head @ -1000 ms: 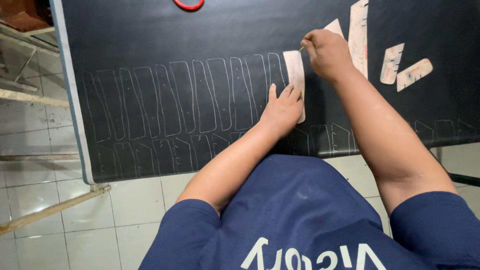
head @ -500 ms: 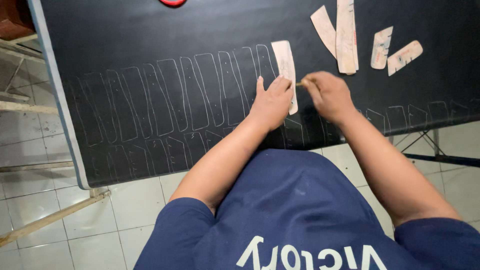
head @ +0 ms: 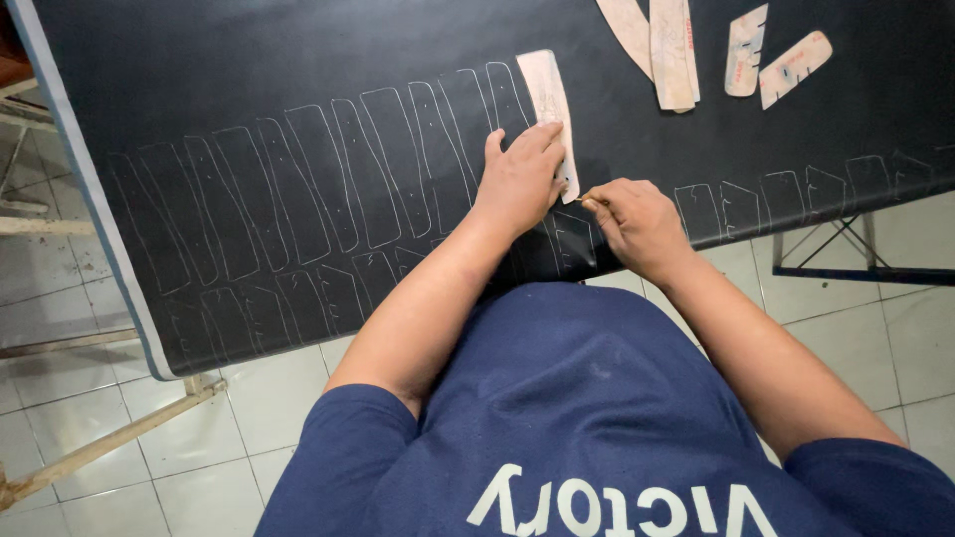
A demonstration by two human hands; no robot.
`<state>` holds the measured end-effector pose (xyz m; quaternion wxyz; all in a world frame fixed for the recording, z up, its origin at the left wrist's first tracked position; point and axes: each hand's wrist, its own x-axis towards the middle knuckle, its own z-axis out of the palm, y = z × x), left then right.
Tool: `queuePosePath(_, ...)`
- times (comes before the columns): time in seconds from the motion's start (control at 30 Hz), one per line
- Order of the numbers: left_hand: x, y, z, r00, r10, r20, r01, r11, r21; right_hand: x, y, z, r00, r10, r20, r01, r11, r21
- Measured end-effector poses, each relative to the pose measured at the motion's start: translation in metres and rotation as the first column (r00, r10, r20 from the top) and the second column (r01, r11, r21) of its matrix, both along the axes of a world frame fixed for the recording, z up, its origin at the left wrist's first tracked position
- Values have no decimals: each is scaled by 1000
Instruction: The person places a paper pattern on a large black sheet and traces its outline with a pencil. They repeat this process multiple times, moving the pattern to different positions on the sheet to create several identical outlines.
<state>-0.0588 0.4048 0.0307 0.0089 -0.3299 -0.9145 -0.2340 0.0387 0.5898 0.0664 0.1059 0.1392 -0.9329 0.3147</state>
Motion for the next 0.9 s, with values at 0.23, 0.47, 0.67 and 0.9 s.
queuePosePath(0.23, -2, -2, 2, 999, 9, 33, -9, 1000, 22, 1, -7, -3, 999, 33, 17, -33, 999, -29)
queuePosePath(0.47, -7, -4, 0, 999, 18, 34, -18, 1000, 22, -8, -10, -5, 999, 25, -32, -24, 999, 30)
queuePosePath(0.67, -18, -7, 1, 993, 22, 114, -22, 1000, 1, -45, -17, -7, 993, 26, -113, -23, 999, 28)
queuePosePath(0.9, -19, -7, 4, 990, 51, 133, -65, 992, 104, -58, -14, -5, 991, -73, -113, 75, 997, 17)
